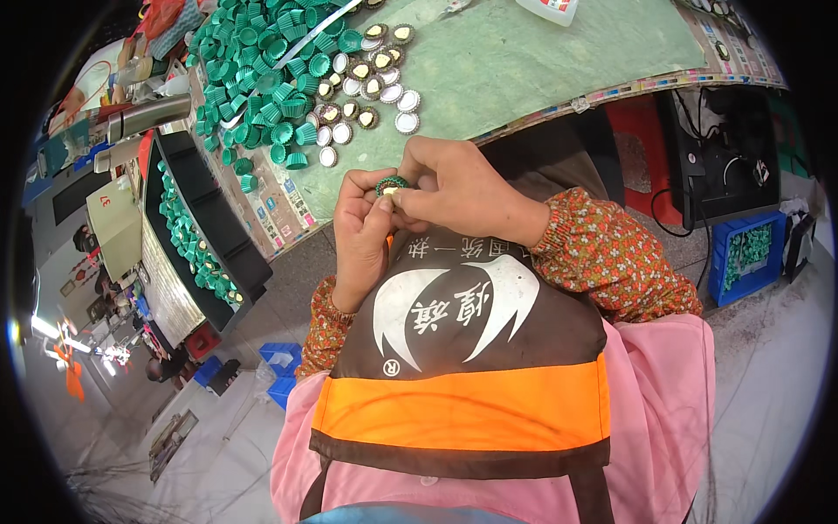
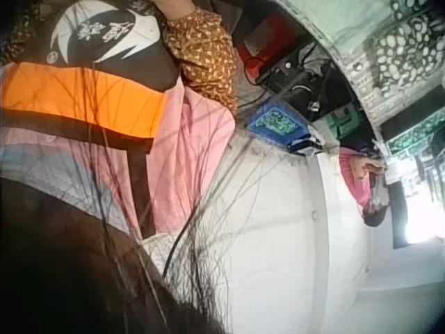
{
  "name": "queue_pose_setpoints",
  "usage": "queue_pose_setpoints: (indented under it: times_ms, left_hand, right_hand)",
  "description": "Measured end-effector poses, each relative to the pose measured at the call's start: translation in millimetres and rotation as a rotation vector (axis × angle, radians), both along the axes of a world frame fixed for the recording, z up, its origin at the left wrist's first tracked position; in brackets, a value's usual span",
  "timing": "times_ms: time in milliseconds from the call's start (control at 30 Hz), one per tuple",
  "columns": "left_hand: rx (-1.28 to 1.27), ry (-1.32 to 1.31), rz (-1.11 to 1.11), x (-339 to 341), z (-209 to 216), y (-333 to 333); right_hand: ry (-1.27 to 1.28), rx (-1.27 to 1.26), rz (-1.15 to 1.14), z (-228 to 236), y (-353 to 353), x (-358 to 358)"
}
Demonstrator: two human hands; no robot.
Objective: The person repeatedly picks up green cupcake wrappers and silver metal discs, applies glue to the wrappers, and presses the discs onto them. The person handles the items one at a time, placing the finished assemblies on the table.
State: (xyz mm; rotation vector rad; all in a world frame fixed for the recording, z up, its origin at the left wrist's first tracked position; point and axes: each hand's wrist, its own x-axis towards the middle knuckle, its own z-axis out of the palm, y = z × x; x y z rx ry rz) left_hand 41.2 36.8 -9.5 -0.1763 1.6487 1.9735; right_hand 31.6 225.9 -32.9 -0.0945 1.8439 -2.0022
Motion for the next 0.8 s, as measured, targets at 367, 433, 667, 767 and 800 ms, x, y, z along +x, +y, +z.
queue_pose_setpoints:
  times_ms: [367, 433, 667, 767, 800]
  left_hand:
    - [-0.038, -0.059, 0.031, -0.2, -5.0, -6.4]
    - [-0.071, -0.044, 0.014, -1.3, -6.3, -4.6]
    - [-0.083, -0.021, 0.017, 2.1, -10.2, -4.5]
    - [0.022, -0.094, 0.102, -4.7, -5.7, -15.9]
    - [0.071, -0.123, 0.14, -9.0, -4.0, -24.4]
  right_hand:
    - [-0.392, -0.185, 0.112, 6.0, 14.9, -19.1]
    - [-0.191, -0.162, 0.077, -9.1, 5.4, -14.5]
    - [-0.078, 0.06, 0.079, -2.9, -4.8, -9.7]
    - [0.019, 0.002, 0.079, -9.6, -7.1, -12.0]
    - [0.077, 0.059, 0.038, -6.7, -3.3, -16.3]
